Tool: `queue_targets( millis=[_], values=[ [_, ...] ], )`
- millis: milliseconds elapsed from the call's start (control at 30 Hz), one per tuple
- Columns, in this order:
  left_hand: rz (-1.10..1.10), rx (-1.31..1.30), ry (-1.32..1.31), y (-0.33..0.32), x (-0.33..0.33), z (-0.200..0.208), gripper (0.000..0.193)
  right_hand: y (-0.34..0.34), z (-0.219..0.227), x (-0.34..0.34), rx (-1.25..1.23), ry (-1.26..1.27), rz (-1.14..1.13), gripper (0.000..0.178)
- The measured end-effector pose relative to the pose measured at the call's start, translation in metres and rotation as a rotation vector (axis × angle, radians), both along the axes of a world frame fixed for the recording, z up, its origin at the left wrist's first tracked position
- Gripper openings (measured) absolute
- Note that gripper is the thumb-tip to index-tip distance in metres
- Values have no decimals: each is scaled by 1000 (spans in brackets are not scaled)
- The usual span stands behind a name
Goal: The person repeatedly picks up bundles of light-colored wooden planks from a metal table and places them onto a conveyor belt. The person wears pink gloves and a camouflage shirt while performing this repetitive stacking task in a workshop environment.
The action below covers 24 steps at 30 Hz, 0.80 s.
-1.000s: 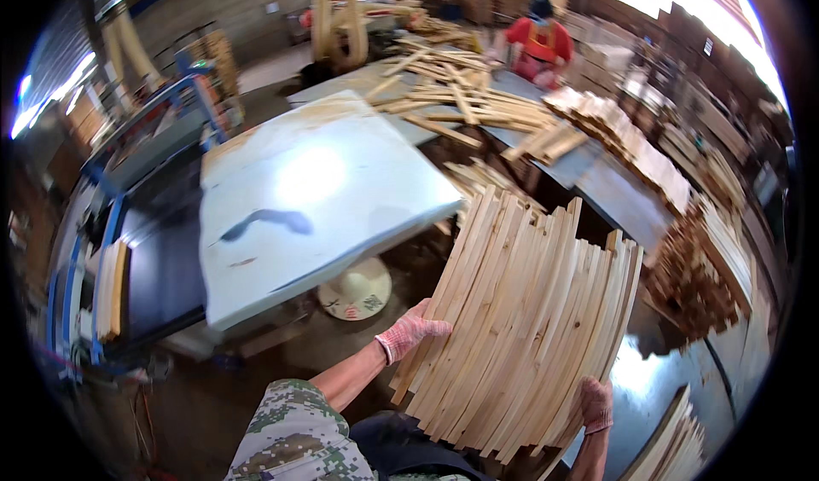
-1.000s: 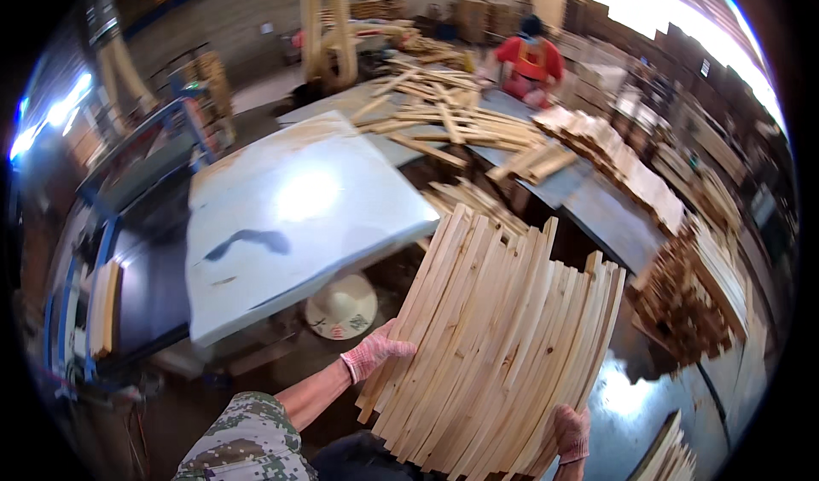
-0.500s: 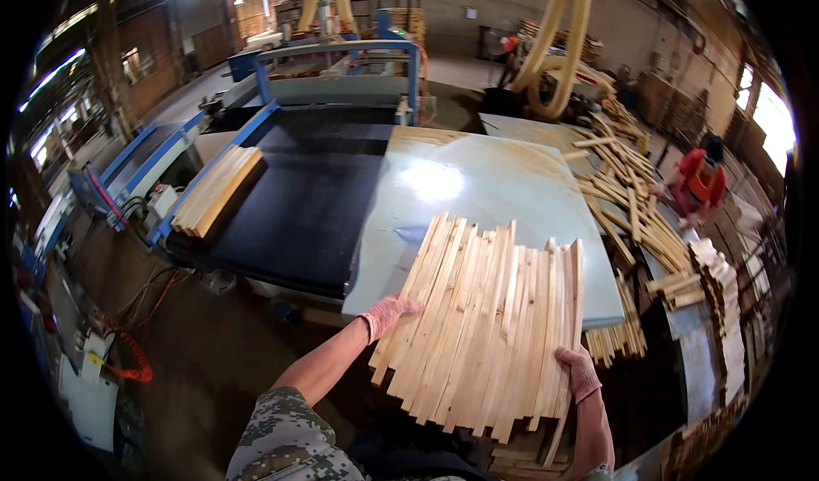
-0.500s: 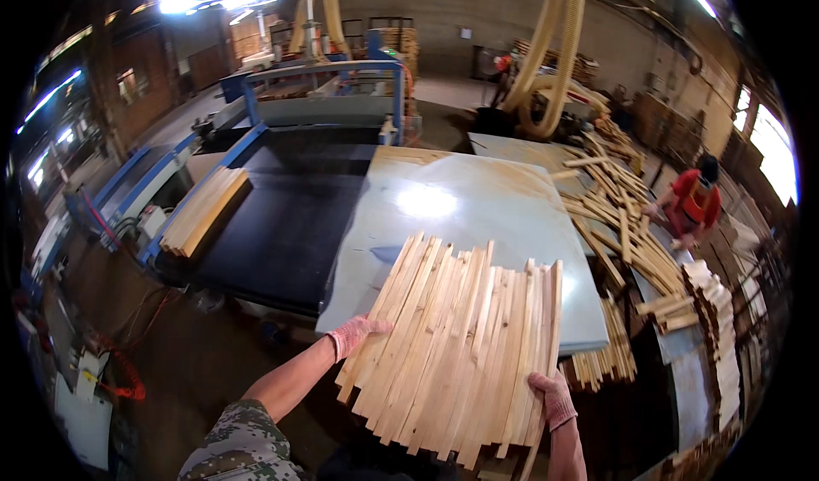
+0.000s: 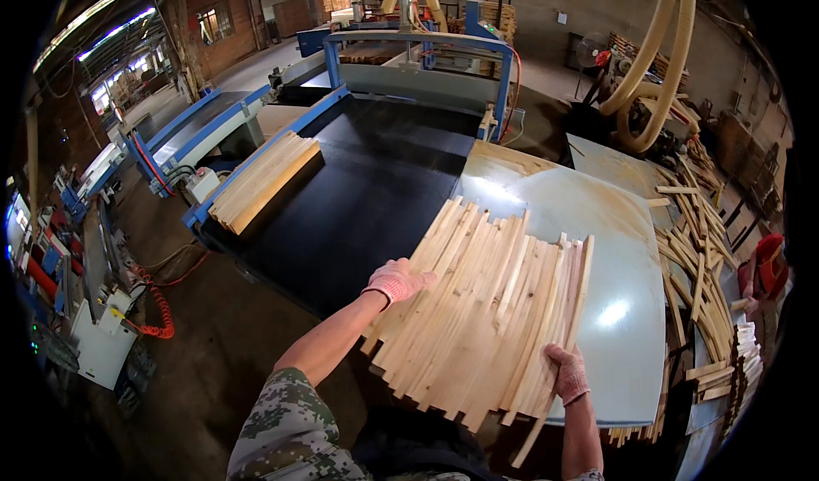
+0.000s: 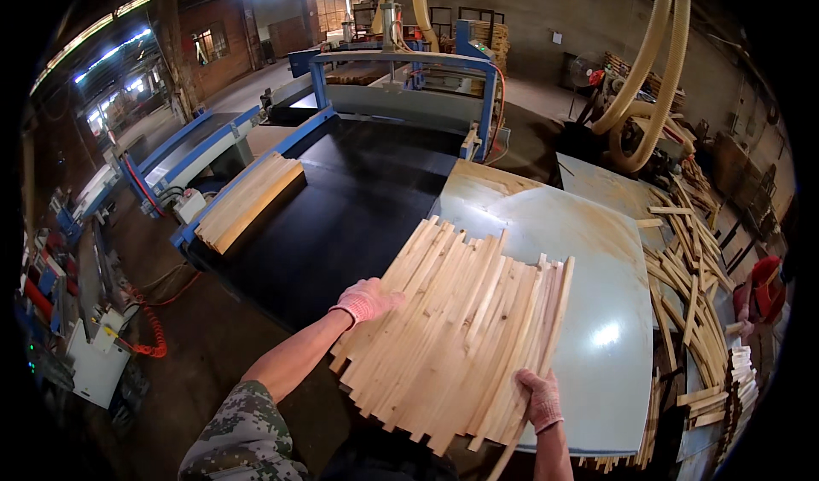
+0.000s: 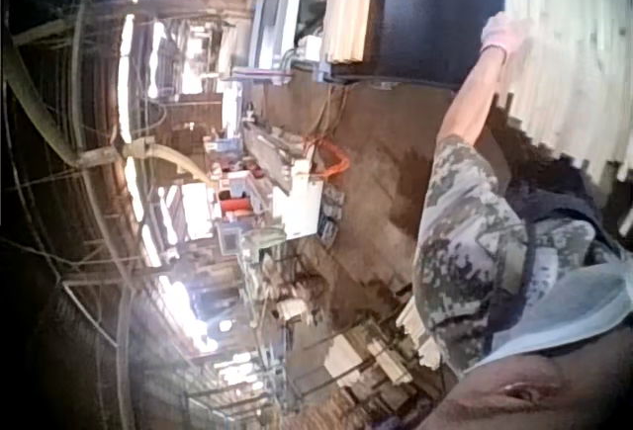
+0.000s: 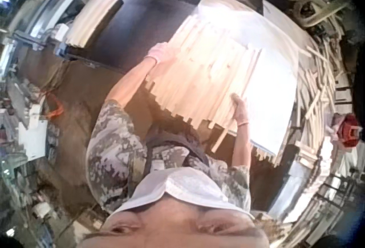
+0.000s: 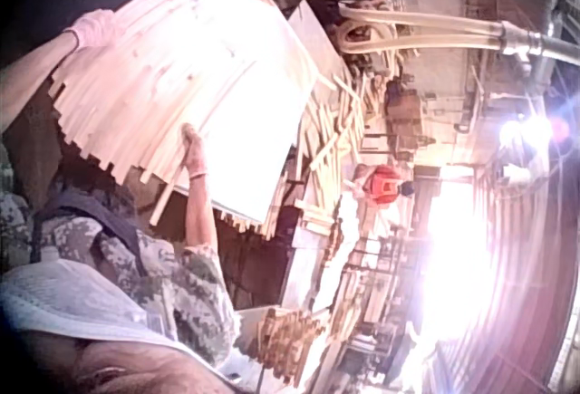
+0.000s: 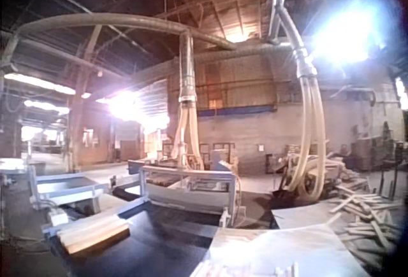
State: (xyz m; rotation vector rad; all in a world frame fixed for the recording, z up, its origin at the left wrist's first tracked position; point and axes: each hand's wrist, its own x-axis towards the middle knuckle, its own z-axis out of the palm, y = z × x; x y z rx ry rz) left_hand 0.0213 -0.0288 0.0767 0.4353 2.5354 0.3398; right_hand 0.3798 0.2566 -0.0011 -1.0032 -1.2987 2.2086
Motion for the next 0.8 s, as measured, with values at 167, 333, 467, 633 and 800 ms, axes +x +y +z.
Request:
queue_targets(
  millis=[167, 333, 467, 633, 800],
  values=[
    [154, -36, 219, -30, -69, -19, 112, -32, -1, -117, 48, -27, 114, 46],
    [166, -109, 454, -97, -150, -58, 102, -99, 3, -240, 30, -79, 152, 51],
    [191, -159, 532, -157, -234, -60, 102, -163, 8, -342, -10, -41, 179, 60],
    [187, -225, 525, -222, -314, -48, 99, -228, -9, -436, -3, -23, 190, 73],
    [226, -312, 529, -281, -377, -46, 97, -282, 16, -506, 307, -266, 301, 65]
  ],
)
